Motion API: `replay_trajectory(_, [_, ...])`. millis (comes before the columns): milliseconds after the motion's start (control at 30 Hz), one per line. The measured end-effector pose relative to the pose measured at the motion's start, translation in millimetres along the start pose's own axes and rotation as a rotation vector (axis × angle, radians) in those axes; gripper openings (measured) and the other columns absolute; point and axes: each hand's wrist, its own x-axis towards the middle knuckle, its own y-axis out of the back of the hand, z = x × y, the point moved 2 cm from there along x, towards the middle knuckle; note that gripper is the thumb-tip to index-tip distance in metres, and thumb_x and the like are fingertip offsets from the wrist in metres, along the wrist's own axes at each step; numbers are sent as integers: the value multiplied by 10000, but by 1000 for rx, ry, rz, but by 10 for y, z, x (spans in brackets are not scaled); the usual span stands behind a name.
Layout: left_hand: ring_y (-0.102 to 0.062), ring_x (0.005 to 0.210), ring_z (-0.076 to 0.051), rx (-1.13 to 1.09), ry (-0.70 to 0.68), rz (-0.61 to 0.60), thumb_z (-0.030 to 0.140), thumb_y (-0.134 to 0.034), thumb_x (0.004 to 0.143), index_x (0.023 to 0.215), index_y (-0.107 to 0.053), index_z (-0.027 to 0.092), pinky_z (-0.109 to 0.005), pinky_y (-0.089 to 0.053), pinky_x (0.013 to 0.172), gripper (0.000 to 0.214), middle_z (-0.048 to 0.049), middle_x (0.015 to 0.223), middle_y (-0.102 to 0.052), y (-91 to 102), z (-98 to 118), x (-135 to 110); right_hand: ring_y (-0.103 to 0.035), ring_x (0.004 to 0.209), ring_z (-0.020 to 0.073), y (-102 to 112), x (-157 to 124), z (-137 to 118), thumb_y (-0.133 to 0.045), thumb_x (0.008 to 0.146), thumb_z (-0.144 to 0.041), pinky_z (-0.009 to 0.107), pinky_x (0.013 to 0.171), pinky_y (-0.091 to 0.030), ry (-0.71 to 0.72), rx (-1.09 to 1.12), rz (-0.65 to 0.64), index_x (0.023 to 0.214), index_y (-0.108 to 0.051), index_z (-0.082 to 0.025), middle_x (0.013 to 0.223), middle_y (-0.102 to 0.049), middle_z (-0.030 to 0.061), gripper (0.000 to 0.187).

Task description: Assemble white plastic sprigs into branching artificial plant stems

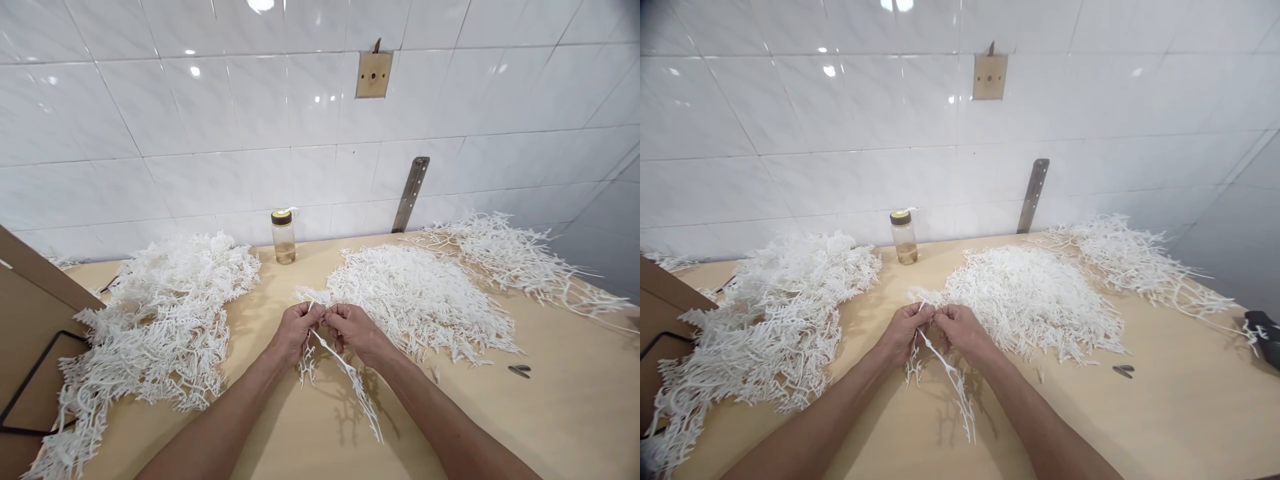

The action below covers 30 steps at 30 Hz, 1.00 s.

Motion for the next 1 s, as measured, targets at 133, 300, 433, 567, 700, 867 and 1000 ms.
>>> replay_trajectory(133, [-306,430,-42,84,-38,-35,462,-854,591,607,-552,142,-204,-211,444,441,70,471,-394,-50,35,-53,-520,480,129,75,41,54,-552,756,-260,245,451,-388,96,-369,205,689,-536,-202,579,-554,-23,90])
replay_trajectory(300, [-290,471,-44,168,-105,-17,472,-844,605,636,-579,132,-209,-190,465,433,64,497,-395,-82,19,-62,-605,607,174,333,50,-69,-533,780,-282,263,534,-430,182,-540,458,762,-600,-197,682,-645,28,110])
replay_trajectory(433, [-264,424,-44,215,-89,60,511,-823,609,659,-607,138,-221,-156,437,434,72,454,-387,-55,13,-39,-604,537,161,563,37,-169,-556,795,-345,266,522,-442,202,-510,637,840,-602,-189,709,-655,33,168])
replay_trajectory(567, [-272,412,-47,290,-97,76,542,-799,615,668,-664,126,-219,-177,434,440,62,434,-404,-58,14,-41,-584,467,132,619,20,-191,-556,802,-298,246,484,-434,205,-490,618,950,-626,-183,695,-637,14,200])
replay_trajectory(700, [-326,449,-59,339,-155,107,547,-797,610,648,-684,120,-219,-221,453,443,33,474,-474,-56,7,-32,-493,382,85,479,-9,-203,-521,878,-454,229,419,-406,156,-316,241,861,-647,-169,650,-606,-4,312])
replay_trajectory(867, [-333,456,-65,336,-181,131,521,-791,634,664,-677,121,-222,-234,463,416,40,475,-462,-22,-17,-2,-454,440,81,364,-73,-216,-608,837,-467,202,391,-390,165,-274,-30,795,-666,-168,599,-525,-29,307])
replay_trajectory(1000, [-316,447,-59,327,-178,166,508,-797,632,677,-671,122,-220,-216,455,408,46,481,-452,-9,-14,0,-474,481,99,359,-60,-184,-645,793,-396,207,388,-423,153,-273,-13,776,-681,-172,602,-540,-18,228])
